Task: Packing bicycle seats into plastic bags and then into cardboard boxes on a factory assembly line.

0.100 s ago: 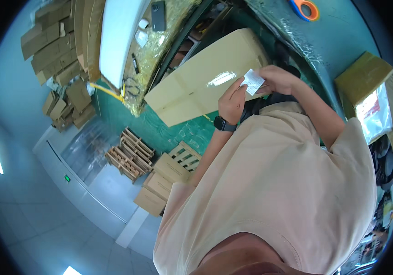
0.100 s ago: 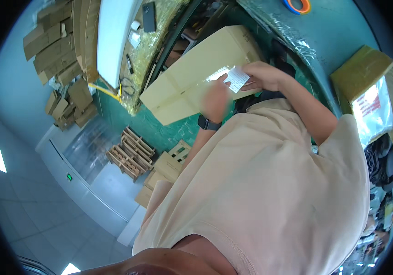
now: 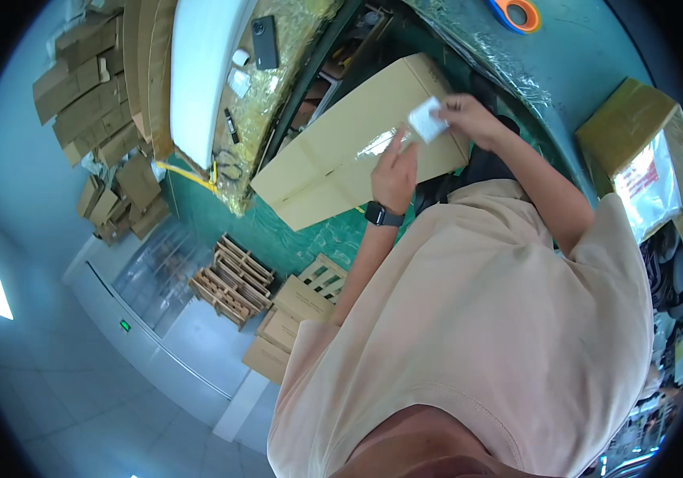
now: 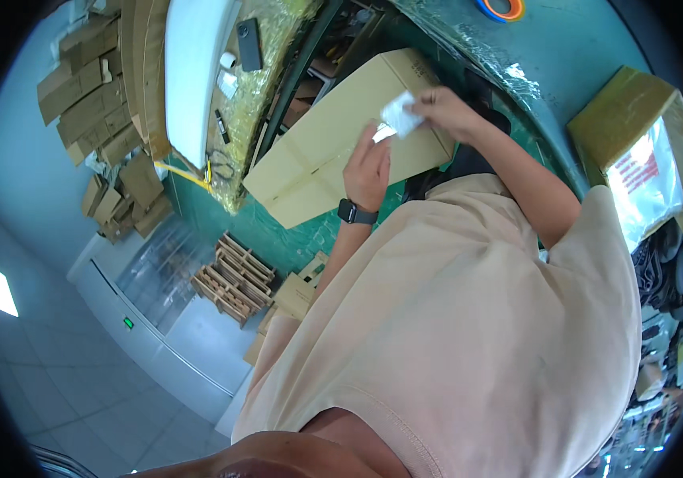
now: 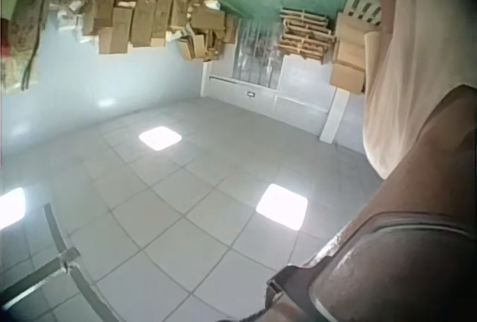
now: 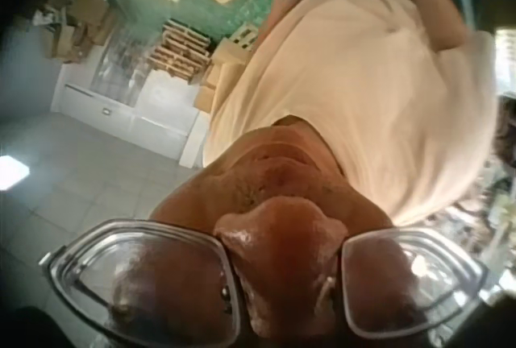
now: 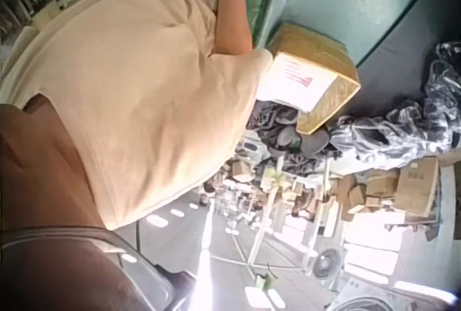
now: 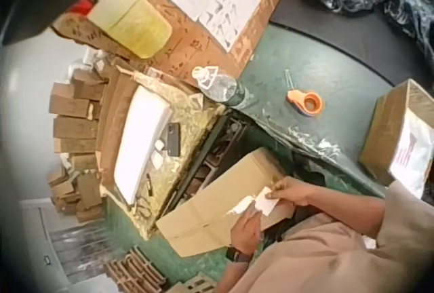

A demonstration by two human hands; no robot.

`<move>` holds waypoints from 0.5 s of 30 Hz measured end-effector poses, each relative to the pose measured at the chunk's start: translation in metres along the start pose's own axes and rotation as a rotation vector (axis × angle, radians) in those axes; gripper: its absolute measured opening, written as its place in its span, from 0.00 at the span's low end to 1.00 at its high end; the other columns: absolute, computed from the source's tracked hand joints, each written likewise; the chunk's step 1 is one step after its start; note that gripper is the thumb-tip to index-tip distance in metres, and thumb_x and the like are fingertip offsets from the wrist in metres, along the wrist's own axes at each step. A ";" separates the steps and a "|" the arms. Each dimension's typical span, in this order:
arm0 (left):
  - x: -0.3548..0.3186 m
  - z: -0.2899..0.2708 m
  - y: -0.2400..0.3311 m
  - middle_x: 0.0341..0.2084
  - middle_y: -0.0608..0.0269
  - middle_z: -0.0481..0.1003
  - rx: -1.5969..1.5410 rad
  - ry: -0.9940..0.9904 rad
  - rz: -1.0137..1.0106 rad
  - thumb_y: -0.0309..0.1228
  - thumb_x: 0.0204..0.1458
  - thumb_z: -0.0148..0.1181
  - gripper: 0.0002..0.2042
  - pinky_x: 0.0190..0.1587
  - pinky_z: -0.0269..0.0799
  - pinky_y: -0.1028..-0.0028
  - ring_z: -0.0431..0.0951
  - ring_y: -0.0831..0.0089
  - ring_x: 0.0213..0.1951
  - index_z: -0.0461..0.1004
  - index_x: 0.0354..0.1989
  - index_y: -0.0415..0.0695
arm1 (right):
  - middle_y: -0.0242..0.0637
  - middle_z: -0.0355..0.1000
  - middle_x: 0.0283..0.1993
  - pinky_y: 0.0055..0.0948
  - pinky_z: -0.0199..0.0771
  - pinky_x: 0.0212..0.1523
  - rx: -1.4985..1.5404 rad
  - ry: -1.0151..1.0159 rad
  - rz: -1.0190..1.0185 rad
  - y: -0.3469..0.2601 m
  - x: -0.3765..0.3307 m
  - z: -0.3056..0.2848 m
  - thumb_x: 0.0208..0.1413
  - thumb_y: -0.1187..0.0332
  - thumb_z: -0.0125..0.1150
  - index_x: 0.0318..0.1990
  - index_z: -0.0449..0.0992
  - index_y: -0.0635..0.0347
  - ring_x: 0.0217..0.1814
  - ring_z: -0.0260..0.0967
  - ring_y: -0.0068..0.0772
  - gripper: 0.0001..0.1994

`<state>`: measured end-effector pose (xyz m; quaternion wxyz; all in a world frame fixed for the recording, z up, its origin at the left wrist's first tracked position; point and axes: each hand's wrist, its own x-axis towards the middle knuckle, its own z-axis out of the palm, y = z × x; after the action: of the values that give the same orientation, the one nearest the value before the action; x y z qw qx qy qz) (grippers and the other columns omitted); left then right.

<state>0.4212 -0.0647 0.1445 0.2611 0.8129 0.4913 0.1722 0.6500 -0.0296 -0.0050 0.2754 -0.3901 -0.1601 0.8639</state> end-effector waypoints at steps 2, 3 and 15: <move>0.004 -0.001 -0.003 0.66 0.48 0.76 0.021 0.070 -0.235 0.23 0.59 0.67 0.17 0.60 0.80 0.59 0.81 0.48 0.62 0.81 0.58 0.40 | 0.33 0.81 0.46 0.32 0.80 0.60 0.023 0.278 -0.155 -0.014 0.026 -0.016 0.69 0.60 0.70 0.49 0.82 0.62 0.53 0.79 0.26 0.14; 0.001 0.001 -0.008 0.66 0.48 0.76 0.023 0.062 -0.228 0.23 0.59 0.67 0.17 0.60 0.80 0.59 0.81 0.48 0.62 0.81 0.58 0.40 | 0.32 0.81 0.44 0.30 0.79 0.56 0.141 0.384 -0.219 -0.020 0.042 -0.017 0.68 0.60 0.71 0.44 0.83 0.62 0.51 0.79 0.25 0.13; -0.111 0.007 -0.169 0.71 0.44 0.70 0.211 0.150 -0.716 0.32 0.62 0.71 0.33 0.72 0.68 0.55 0.69 0.48 0.72 0.67 0.73 0.37 | 0.53 0.79 0.62 0.38 0.74 0.67 -0.550 0.740 -0.189 0.018 0.190 -0.058 0.66 0.40 0.66 0.69 0.74 0.67 0.65 0.77 0.45 0.38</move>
<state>0.2540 -0.1011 0.0357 0.1828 0.5973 0.7771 0.0775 0.5846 0.0742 -0.1623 0.2779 -0.7139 -0.3091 0.5635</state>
